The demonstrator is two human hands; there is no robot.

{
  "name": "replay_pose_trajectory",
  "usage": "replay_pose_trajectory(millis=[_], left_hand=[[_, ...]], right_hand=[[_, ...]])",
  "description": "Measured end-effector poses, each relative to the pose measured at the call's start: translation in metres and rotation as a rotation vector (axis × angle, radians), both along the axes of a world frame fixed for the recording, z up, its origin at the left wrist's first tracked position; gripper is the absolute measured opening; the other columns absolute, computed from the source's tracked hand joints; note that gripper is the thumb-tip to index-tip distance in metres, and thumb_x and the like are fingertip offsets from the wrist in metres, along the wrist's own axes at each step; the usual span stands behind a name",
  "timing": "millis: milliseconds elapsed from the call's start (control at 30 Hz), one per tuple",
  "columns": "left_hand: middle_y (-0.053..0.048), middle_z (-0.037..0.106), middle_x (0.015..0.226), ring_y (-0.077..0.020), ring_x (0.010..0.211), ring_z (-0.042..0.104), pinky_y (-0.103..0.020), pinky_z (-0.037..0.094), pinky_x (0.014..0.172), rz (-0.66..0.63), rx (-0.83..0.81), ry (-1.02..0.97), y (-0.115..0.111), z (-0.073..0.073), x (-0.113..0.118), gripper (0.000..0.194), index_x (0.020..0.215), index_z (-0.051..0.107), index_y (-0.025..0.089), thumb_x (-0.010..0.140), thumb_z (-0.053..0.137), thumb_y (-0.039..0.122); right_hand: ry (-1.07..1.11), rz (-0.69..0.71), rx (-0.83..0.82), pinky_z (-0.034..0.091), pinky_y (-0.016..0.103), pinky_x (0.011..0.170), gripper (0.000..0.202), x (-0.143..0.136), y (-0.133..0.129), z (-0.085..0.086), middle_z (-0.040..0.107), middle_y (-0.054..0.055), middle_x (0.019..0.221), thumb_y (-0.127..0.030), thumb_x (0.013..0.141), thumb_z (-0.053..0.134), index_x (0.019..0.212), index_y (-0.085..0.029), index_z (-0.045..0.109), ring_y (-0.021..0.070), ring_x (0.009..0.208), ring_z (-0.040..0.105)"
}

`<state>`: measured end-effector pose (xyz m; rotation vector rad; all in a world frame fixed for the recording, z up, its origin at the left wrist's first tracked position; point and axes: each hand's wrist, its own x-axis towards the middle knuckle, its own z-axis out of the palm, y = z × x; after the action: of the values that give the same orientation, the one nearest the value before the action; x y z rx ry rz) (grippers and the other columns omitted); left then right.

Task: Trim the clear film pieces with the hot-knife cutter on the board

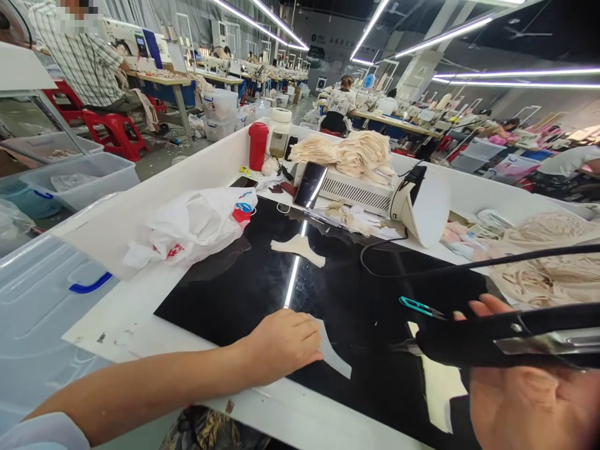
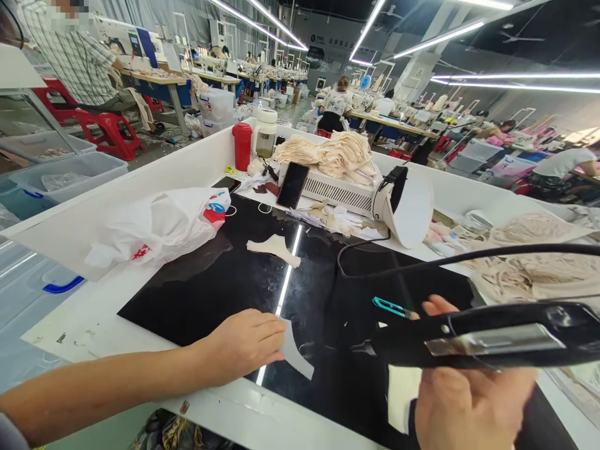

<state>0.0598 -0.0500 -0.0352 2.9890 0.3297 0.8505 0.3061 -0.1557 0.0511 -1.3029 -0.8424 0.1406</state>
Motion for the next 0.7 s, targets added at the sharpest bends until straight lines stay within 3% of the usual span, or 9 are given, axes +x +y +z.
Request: replay_pose_trajectory(millis=[100,167,300,433,700], left_hand=[[-0.008,0.073,0.103,-0.019,0.101,0.069,-0.03,0.056,0.081,0.006,0.015,-0.005,-0.001,-0.002,0.001,0.021,0.1,0.064,0.014,0.103,0.058,0.033],[-0.008,0.073,0.102,-0.0194,0.102,0.069,-0.03,0.056,0.081,0.011,0.022,-0.001,-0.002,-0.002,0.002,0.02,0.1,0.064,0.014,0.102,0.06,0.033],[-0.009,0.073,0.104,-0.0195,0.103,0.069,-0.03,0.055,0.081,0.01,0.034,-0.001,-0.002,-0.001,0.002,0.019,0.099,0.064,0.015,0.102,0.059,0.033],[-0.009,0.073,0.107,-0.0191,0.101,0.07,-0.03,0.055,0.079,0.022,0.015,0.008,-0.002,0.002,0.001,0.021,0.099,0.065,0.014,0.104,0.055,0.033],[-0.009,0.073,0.106,-0.0199,0.1,0.069,-0.031,0.055,0.073,0.015,0.008,0.027,-0.004,0.01,-0.001,0.023,0.099,0.064,0.012,0.104,0.054,0.031]], right_hand=[[0.079,0.003,0.023,0.055,0.06,0.08,0.038,-0.007,0.022,0.015,0.069,0.005,0.084,-0.038,0.077,0.076,0.114,-0.033,0.072,0.029,0.078,0.067],[0.084,0.008,0.058,0.055,0.054,0.068,0.037,-0.014,0.031,0.017,0.065,0.003,0.074,-0.029,0.072,0.079,0.108,-0.033,0.073,0.0242,0.064,0.062],[0.094,0.129,0.129,0.056,0.044,0.062,0.052,-0.041,0.044,0.01,0.063,-0.001,0.08,-0.031,0.07,0.082,0.119,-0.03,0.064,0.02,0.065,0.061],[0.137,0.245,0.229,0.055,0.033,0.054,0.046,-0.073,0.058,0.003,0.062,-0.004,0.08,-0.034,0.077,0.08,0.118,-0.028,0.059,0.0153,0.061,0.059],[0.135,0.259,0.267,0.055,0.032,0.058,0.041,-0.092,0.076,-0.01,0.063,-0.005,0.083,-0.033,0.084,0.075,0.119,-0.028,0.053,0.0126,0.062,0.061]])
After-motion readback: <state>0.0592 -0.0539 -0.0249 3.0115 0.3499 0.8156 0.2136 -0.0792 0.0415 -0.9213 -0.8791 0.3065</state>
